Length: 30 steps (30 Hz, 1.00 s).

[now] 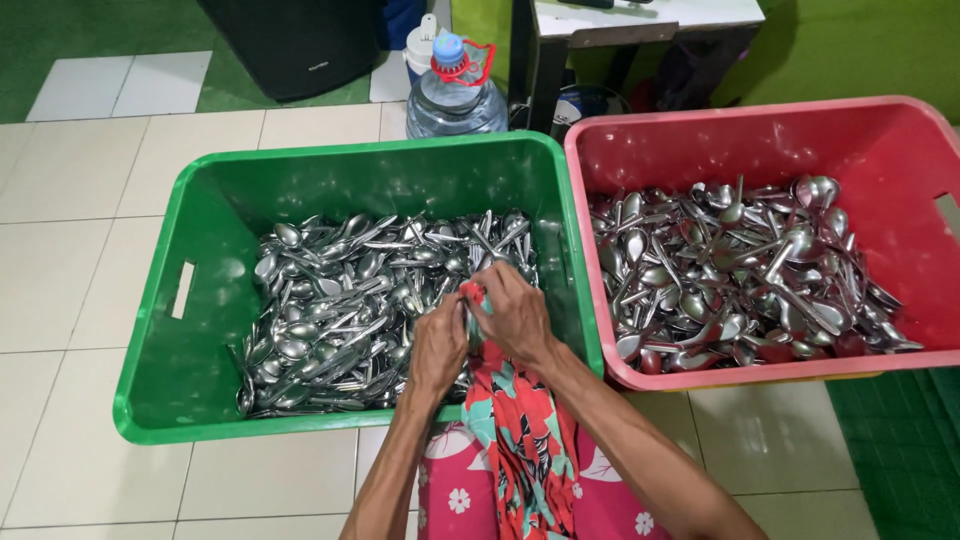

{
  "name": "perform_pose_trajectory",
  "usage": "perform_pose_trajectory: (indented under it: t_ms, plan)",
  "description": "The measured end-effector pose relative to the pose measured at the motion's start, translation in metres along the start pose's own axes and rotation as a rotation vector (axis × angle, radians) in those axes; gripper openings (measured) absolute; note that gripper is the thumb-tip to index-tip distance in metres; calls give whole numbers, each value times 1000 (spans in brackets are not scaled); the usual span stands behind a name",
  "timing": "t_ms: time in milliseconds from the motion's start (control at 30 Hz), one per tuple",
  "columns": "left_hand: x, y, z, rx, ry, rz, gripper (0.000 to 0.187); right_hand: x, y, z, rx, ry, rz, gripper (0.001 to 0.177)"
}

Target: Polishing metal spoons with a cloth and moving them between containers.

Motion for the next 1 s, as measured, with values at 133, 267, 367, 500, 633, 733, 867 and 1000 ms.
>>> perform_pose_trajectory:
  t_ms: [133, 267, 367, 500, 633, 733, 867, 1000]
  plan:
    - [0, 5, -15, 57, -8, -36, 32, -19, 3, 33, -130, 129, 45, 25]
    - [20, 9, -18, 207, -98, -15, 32, -58, 20, 57, -312, 100, -286, 29]
    - [41, -4, -59, 285, -14, 81, 35, -93, 41, 42, -203, 103, -578, 34]
    - [32, -32, 26, 227, 337, 48, 41, -91, 50, -1, 28, 61, -826, 43]
    - [-3, -54, 129, 47, 462, -137, 60, -109, 77, -2, 130, 211, -855, 32]
    - [-14, -74, 141, -155, 405, -168, 48, -56, 64, -13, 260, -127, -222, 18]
    - [-31, -116, 26, -77, -12, -175, 31, -69, 58, -18, 115, -164, -687, 28]
    - [-58, -160, -120, -68, -568, -302, 24, -77, 59, -24, 157, -61, -751, 48]
Point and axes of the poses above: each hand's wrist, its own y-axis away from the middle knuckle, its own x-axis out of the back of the hand, z = x × y, the point moved 7 cm from there along -y, towards the middle knuckle, and after that the axes turned 15 degrees about y, right-handed, at the moved point
